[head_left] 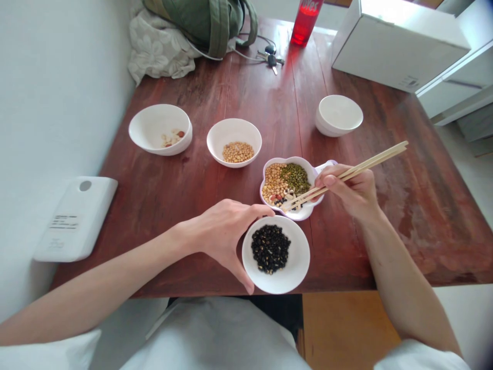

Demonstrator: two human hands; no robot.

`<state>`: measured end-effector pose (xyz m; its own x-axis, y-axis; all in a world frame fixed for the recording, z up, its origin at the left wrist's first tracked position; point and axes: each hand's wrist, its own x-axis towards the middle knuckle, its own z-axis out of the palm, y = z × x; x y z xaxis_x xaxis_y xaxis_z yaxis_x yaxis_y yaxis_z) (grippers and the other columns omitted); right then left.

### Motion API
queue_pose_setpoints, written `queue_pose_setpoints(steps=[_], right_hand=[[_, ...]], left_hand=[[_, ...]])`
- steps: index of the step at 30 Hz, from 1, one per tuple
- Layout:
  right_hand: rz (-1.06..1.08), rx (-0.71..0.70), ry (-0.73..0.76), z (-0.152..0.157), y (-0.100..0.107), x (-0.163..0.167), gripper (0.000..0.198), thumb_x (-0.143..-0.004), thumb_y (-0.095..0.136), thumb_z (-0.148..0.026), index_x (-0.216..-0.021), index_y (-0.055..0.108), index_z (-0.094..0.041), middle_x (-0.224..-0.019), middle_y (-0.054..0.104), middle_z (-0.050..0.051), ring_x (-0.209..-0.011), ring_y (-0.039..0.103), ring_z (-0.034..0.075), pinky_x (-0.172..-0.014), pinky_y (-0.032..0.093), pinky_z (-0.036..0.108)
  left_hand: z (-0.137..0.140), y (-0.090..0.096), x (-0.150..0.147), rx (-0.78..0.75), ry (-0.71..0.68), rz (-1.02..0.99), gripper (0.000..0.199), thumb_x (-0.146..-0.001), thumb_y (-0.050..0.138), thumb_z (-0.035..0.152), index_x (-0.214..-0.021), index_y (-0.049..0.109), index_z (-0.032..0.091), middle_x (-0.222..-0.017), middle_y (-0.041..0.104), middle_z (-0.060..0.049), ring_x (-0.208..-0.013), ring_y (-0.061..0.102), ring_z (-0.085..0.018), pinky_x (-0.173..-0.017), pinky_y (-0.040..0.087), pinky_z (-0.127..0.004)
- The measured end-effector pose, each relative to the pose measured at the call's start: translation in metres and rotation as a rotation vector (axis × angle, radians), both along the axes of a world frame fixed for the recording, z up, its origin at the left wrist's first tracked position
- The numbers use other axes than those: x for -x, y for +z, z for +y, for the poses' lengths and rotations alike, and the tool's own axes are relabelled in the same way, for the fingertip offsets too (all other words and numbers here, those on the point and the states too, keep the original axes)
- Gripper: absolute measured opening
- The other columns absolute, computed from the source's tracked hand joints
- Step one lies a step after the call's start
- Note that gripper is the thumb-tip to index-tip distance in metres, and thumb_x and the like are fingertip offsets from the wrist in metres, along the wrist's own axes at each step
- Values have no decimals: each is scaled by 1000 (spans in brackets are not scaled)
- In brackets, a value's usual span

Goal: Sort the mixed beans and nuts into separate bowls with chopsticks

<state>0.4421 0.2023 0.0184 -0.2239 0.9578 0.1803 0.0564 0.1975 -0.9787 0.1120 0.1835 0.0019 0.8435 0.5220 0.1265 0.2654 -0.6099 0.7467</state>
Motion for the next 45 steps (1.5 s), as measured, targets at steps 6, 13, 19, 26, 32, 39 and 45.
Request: queue_pose_setpoints(steps=[6, 13, 19, 26, 32, 39, 45], right_hand=[[-60, -12, -1, 2, 0, -5, 23, -97, 84, -43, -85, 85, -23, -78, 82, 5, -62, 80, 22, -54, 70, 32], [-82, -108, -151, 4, 3, -11, 25, -94, 87, -48, -85, 85, -25, -81, 82, 5, -68, 80, 22, -62, 71, 34], [-69, -99, -110, 5, -1, -6, 22, -95, 87, -45, -87, 86, -24, -80, 81, 4, -68, 81, 20, -60, 70, 31], [-57, -82, -105, 6, -3, -6, 22, -95, 86, -44, -86, 85, -24, -79, 81, 4, -65, 80, 21, -55, 70, 32], [-48, -69, -101, 6, -4, -8, 22, -96, 86, -43, -85, 85, -24, -78, 80, 4, -65, 80, 21, -55, 71, 31], [-21, -54, -101, 8, -5, -9, 19, -95, 87, -41, -87, 86, -23, -80, 80, 4, -64, 79, 20, -55, 70, 30], [246, -119, -17, 4, 8, -10, 22, -96, 84, -42, -83, 85, -25, -67, 70, 3, -55, 75, 21, -43, 65, 33]], left_hand=[[0, -1, 0, -6, -1, 16, 131, -43, 88, 98, -145, 51, 25, -123, 83, -11, -98, 83, -36, -94, 57, -39], [0, -1, 1, -11, -6, 7, 132, -45, 88, 98, -147, 49, 25, -121, 84, -10, -97, 83, -36, -96, 56, -41], [0, 1, 0, -15, -11, 15, 131, -44, 89, 97, -146, 49, 25, -119, 84, -9, -93, 83, -34, -95, 56, -40], [0, 1, 1, -29, -5, 26, 131, -45, 89, 97, -147, 48, 25, -118, 84, -9, -93, 83, -34, -94, 56, -41], [0, 0, 1, -13, 0, 26, 131, -45, 88, 97, -147, 50, 25, -118, 84, -10, -95, 83, -35, -94, 56, -41], [0, 0, 0, -8, -8, -1, 129, -46, 88, 98, -146, 49, 26, -119, 84, -9, -96, 83, -35, -95, 56, -41], [0, 0, 0, -11, -4, 2, 129, -45, 89, 97, -146, 49, 26, -120, 84, -9, -96, 83, -35, -94, 56, -41]])
